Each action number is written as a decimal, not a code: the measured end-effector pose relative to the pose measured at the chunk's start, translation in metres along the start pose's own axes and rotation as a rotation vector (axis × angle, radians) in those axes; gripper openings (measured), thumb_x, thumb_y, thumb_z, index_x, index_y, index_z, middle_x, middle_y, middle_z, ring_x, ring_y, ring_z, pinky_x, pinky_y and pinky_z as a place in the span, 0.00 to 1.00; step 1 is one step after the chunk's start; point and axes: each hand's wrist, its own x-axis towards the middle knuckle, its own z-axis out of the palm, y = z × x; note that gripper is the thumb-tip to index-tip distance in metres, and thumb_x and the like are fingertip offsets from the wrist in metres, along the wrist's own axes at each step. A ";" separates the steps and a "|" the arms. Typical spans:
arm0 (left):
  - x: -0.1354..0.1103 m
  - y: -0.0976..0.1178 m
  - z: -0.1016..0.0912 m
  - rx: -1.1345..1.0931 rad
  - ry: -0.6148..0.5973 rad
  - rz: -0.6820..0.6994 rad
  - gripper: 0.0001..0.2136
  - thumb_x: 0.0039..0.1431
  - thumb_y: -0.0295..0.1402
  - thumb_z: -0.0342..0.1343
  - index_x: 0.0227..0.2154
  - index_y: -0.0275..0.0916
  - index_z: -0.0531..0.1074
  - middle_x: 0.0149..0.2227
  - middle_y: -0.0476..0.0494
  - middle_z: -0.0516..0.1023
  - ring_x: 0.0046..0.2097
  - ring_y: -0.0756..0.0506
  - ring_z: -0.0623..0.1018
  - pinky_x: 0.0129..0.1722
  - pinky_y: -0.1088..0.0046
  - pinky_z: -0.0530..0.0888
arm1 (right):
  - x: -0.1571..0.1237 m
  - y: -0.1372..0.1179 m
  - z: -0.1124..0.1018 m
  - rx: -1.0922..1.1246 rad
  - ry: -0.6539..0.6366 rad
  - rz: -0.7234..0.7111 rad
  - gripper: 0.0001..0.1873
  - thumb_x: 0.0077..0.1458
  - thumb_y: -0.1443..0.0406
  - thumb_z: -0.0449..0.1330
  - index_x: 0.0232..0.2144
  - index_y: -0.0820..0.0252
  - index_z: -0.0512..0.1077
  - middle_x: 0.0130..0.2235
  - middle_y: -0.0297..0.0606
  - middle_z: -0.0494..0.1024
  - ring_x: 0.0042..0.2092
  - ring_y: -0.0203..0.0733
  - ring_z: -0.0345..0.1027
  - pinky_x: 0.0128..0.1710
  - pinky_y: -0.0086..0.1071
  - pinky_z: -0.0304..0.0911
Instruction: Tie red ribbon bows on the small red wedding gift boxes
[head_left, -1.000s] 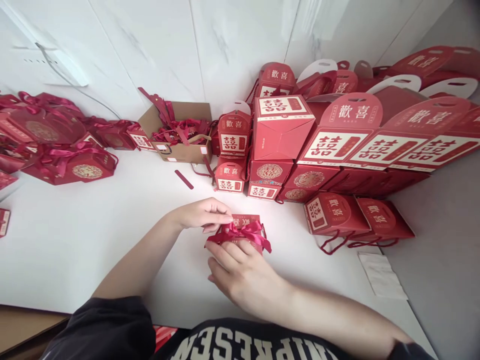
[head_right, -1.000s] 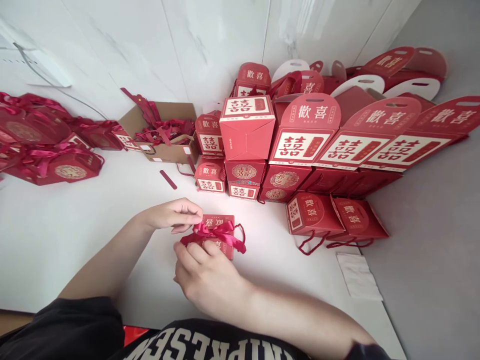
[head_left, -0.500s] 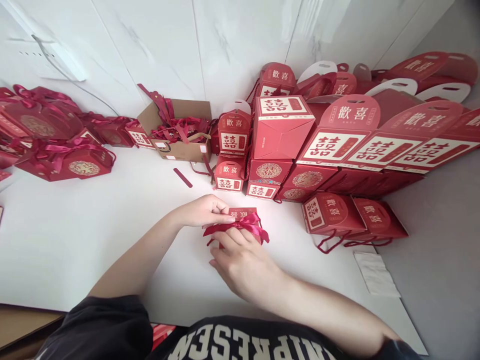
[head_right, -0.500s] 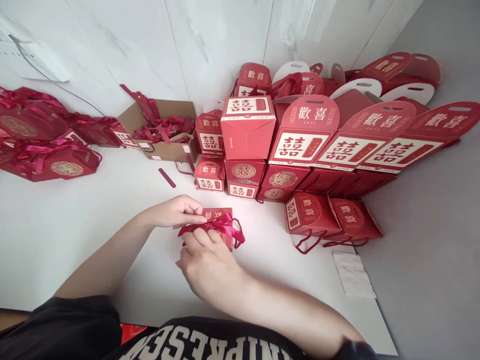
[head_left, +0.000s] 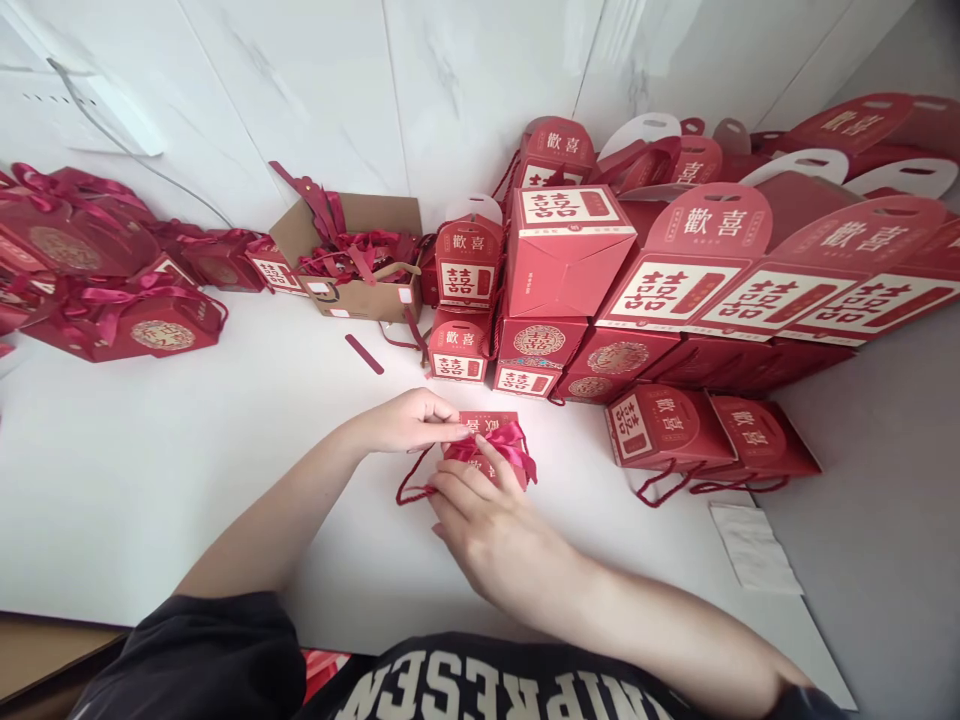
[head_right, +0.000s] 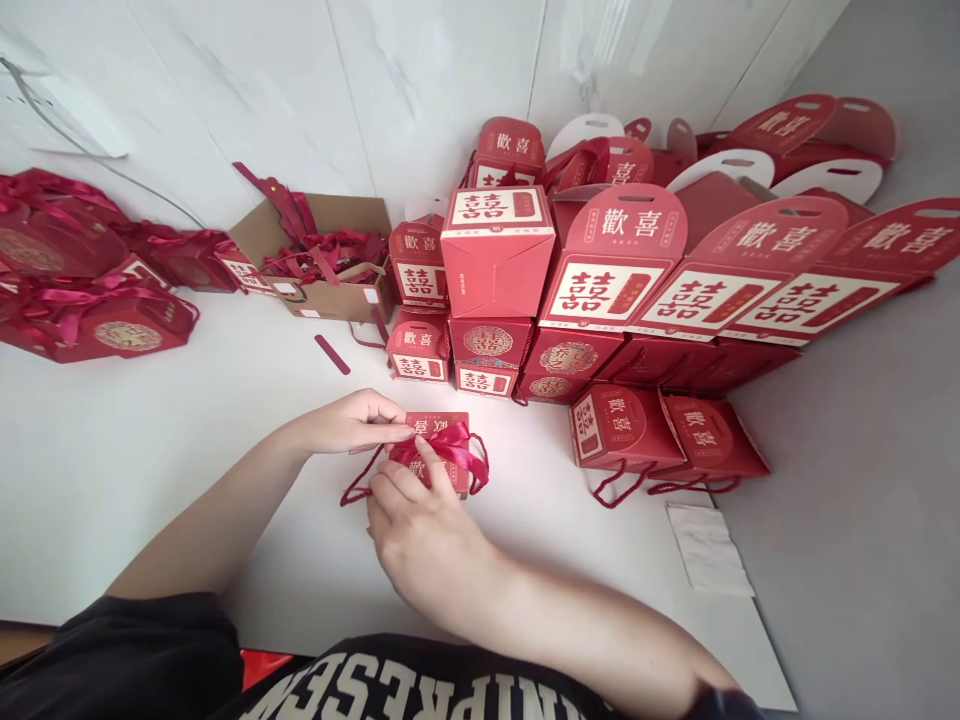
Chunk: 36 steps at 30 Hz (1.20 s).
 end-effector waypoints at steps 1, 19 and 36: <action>0.000 0.000 0.001 0.013 -0.009 0.003 0.21 0.61 0.46 0.52 0.20 0.34 0.64 0.17 0.53 0.58 0.20 0.55 0.58 0.19 0.79 0.54 | -0.002 0.004 -0.005 0.040 -0.009 -0.019 0.11 0.63 0.70 0.51 0.36 0.64 0.74 0.42 0.43 0.75 0.51 0.48 0.64 0.64 0.55 0.46; 0.008 -0.010 0.007 -0.143 0.026 -0.003 0.20 0.56 0.47 0.55 0.21 0.34 0.67 0.19 0.53 0.59 0.21 0.54 0.58 0.19 0.78 0.54 | 0.027 0.001 0.008 -0.148 -0.014 0.206 0.04 0.53 0.70 0.58 0.30 0.66 0.74 0.39 0.50 0.73 0.42 0.52 0.63 0.36 0.41 0.58; 0.008 -0.006 0.017 0.222 0.286 0.010 0.21 0.57 0.47 0.55 0.18 0.36 0.62 0.19 0.54 0.59 0.23 0.53 0.59 0.22 0.77 0.54 | -0.044 0.053 -0.010 0.351 0.105 -0.144 0.07 0.62 0.72 0.55 0.41 0.63 0.73 0.35 0.37 0.80 0.37 0.39 0.69 0.40 0.36 0.58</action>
